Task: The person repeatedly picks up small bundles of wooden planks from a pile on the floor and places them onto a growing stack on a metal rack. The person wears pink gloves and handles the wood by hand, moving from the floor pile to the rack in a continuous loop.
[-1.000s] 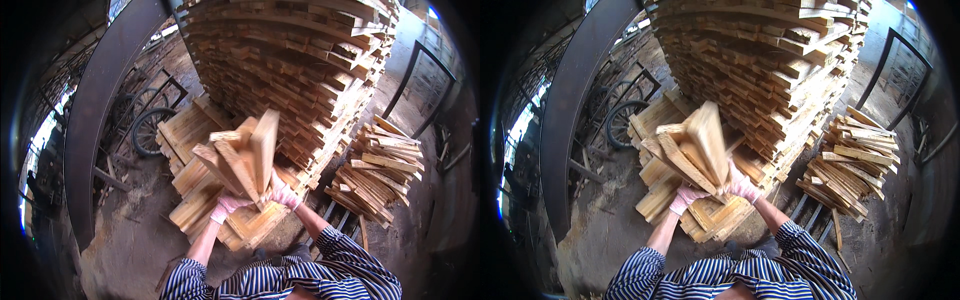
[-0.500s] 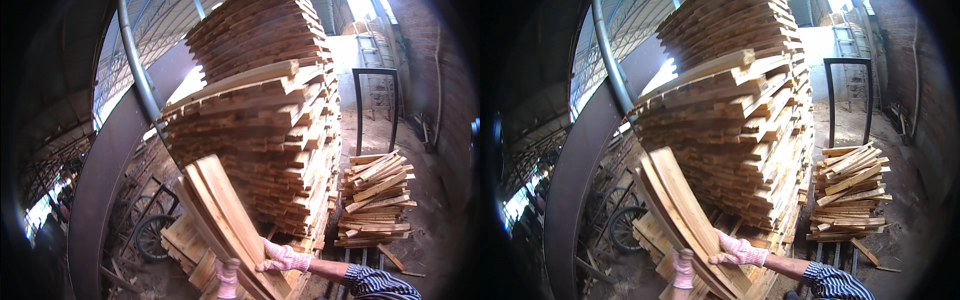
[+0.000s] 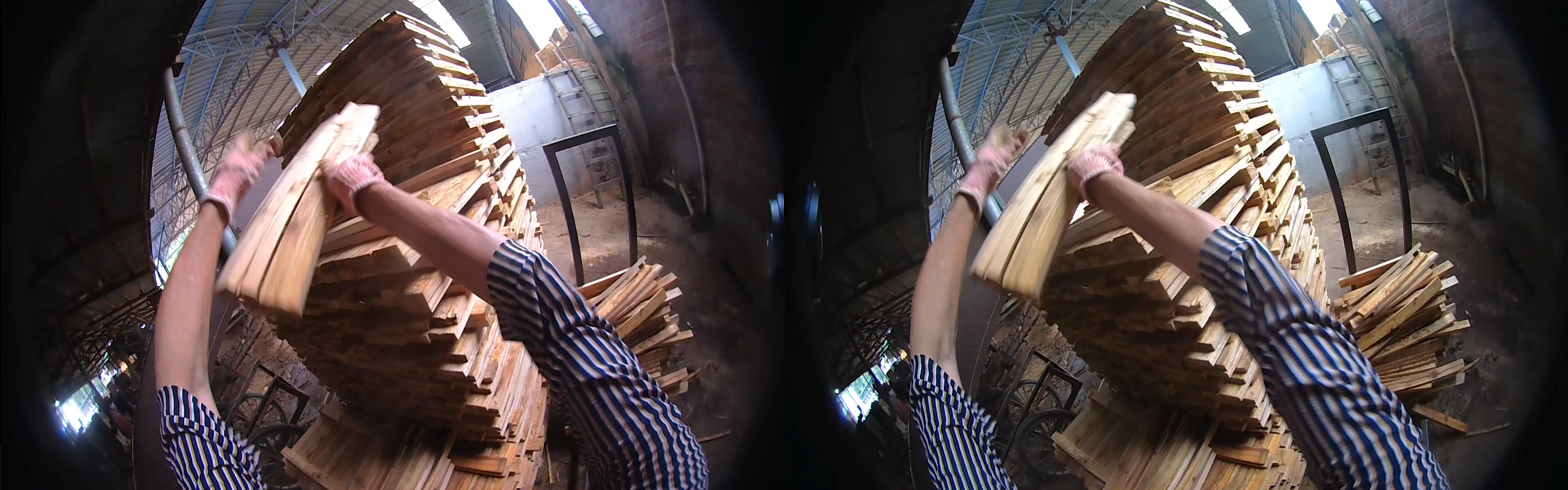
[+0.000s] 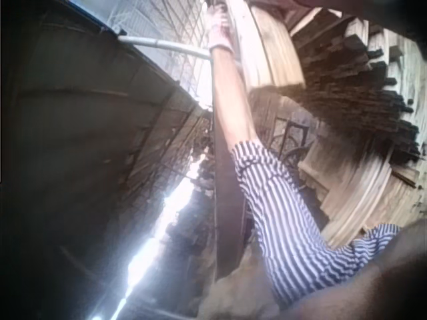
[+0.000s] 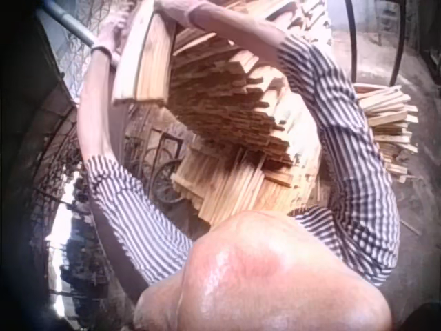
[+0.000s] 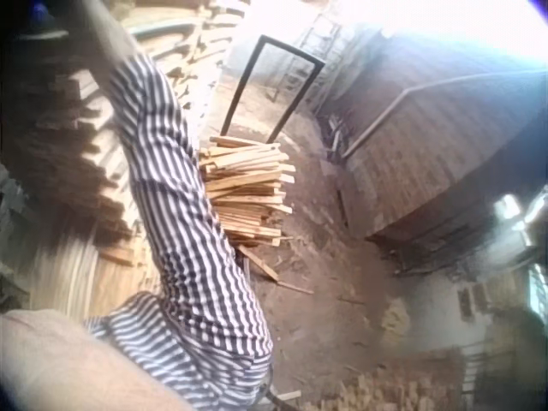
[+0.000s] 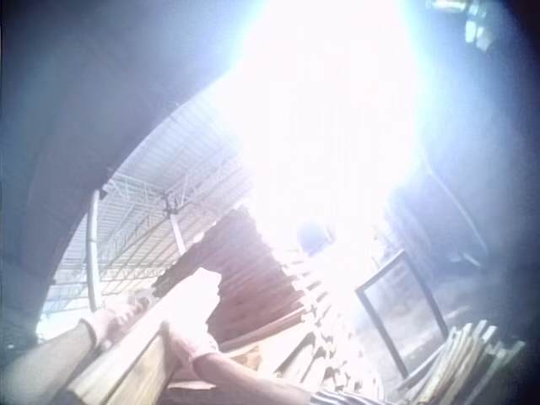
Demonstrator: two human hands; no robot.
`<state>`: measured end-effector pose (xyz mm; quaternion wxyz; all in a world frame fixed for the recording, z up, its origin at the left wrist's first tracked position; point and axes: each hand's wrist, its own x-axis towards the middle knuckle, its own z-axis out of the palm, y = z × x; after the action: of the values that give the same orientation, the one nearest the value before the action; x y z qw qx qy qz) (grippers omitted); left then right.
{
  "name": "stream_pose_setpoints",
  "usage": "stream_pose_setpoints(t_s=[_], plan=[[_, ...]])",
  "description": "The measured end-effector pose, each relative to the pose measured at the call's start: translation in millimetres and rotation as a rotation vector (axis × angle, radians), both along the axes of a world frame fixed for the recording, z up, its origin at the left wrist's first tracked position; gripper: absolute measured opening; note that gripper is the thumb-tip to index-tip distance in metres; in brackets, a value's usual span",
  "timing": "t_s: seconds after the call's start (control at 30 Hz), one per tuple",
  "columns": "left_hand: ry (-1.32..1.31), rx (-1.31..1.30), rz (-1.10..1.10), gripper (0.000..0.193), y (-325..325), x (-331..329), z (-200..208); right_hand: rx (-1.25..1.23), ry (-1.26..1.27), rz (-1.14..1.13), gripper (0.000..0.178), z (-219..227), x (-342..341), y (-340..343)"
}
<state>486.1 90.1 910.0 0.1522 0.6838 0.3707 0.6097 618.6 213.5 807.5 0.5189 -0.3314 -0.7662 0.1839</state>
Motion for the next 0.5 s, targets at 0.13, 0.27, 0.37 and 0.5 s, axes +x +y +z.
stream_pose_setpoints(t_s=[0.13,0.27,0.37,0.5], plan=[[0.053,-0.061,-0.151,0.052,8,-20,-12,0.51,-0.593,-0.29,0.034,4,16,74],[0.471,-0.091,0.068,0.049,15,-23,-107,0.917,-0.356,-0.029,0.046,-30,49,82],[1.035,0.266,0.604,0.049,21,-43,-165,0.972,-0.191,-0.129,0.056,-18,63,51],[0.897,0.599,0.769,0.055,43,5,-264,0.881,-0.42,-0.492,0.025,-56,137,72]])
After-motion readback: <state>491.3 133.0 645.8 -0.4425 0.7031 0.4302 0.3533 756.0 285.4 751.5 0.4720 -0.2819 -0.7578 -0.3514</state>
